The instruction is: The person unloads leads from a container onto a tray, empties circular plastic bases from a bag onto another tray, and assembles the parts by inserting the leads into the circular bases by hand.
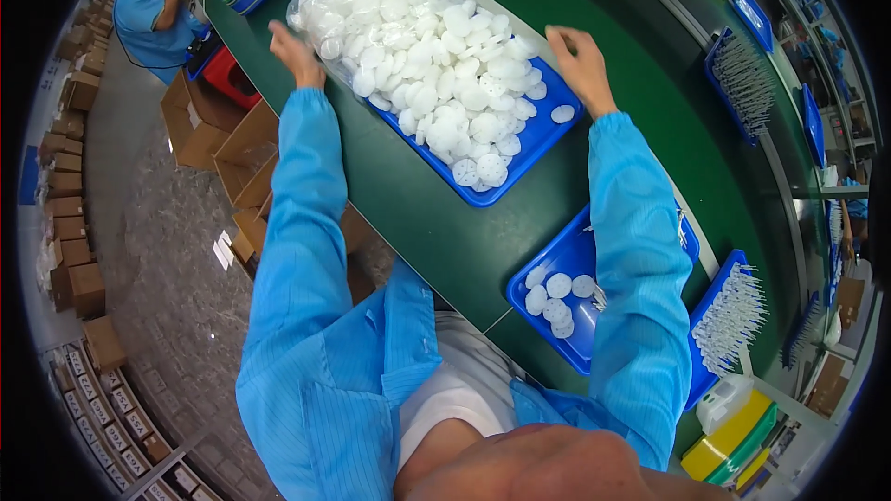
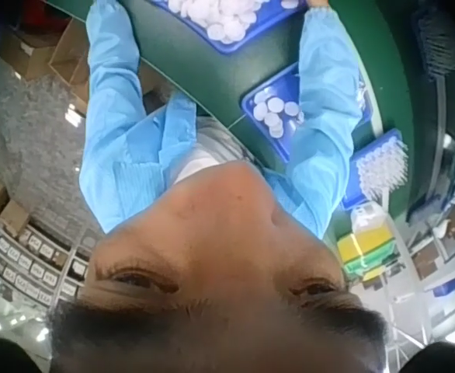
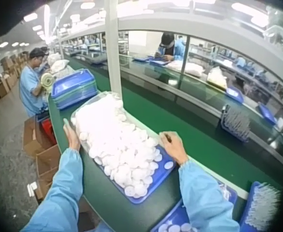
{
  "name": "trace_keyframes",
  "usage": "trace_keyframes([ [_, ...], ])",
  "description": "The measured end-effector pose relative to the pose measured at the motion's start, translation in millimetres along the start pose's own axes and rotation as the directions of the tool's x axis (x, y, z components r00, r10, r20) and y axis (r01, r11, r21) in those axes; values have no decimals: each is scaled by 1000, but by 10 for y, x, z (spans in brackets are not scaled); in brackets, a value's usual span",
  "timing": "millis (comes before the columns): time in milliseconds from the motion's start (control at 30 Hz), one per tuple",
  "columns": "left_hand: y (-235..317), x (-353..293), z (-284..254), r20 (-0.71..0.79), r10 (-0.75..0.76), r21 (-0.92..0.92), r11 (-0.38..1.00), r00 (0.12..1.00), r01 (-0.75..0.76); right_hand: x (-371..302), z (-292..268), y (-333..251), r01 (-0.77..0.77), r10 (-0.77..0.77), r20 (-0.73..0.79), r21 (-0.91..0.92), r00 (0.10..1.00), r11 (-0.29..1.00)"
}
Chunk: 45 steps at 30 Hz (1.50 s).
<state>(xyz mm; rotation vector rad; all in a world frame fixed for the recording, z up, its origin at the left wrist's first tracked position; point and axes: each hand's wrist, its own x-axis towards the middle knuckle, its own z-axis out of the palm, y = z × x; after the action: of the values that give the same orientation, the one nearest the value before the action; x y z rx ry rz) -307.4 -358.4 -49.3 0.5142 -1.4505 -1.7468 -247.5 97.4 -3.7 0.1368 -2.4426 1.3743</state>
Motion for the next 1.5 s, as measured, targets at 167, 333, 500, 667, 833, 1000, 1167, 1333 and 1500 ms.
trace_keyframes([
  [167,430,-1349,-424,271,213,82,967,939,-243,247,427,-539,79,-107,225,126,968,989],
  [333,934,-2120,-210,612,448,280,648,652,-708,76,276,-329,20,-97,447,174,889,985],
  [500,925,-2186,-113,754,350,280,595,556,-754,-483,45,-359,-63,-97,436,339,895,939],
  [667,967,-2258,-13,768,374,234,592,520,-771,-894,-128,-331,180,-239,355,192,904,965],
  [833,940,-2317,60,801,389,241,486,455,-840,-827,-42,-407,162,-199,386,127,901,979],
  [1000,1023,-2386,214,852,353,177,501,387,-847,-655,246,-389,132,-124,244,-14,962,991],
  [1167,1081,-2118,583,857,408,90,482,315,-871,-691,63,-424,154,-130,250,-77,959,985],
  [1333,759,-1688,987,987,129,55,313,100,-948,-1016,-773,-833,281,-263,195,-69,945,957],
  [1500,669,-1540,973,977,211,-53,227,-4,-973,-2010,-1829,-1285,231,-223,105,-75,969,970],
])
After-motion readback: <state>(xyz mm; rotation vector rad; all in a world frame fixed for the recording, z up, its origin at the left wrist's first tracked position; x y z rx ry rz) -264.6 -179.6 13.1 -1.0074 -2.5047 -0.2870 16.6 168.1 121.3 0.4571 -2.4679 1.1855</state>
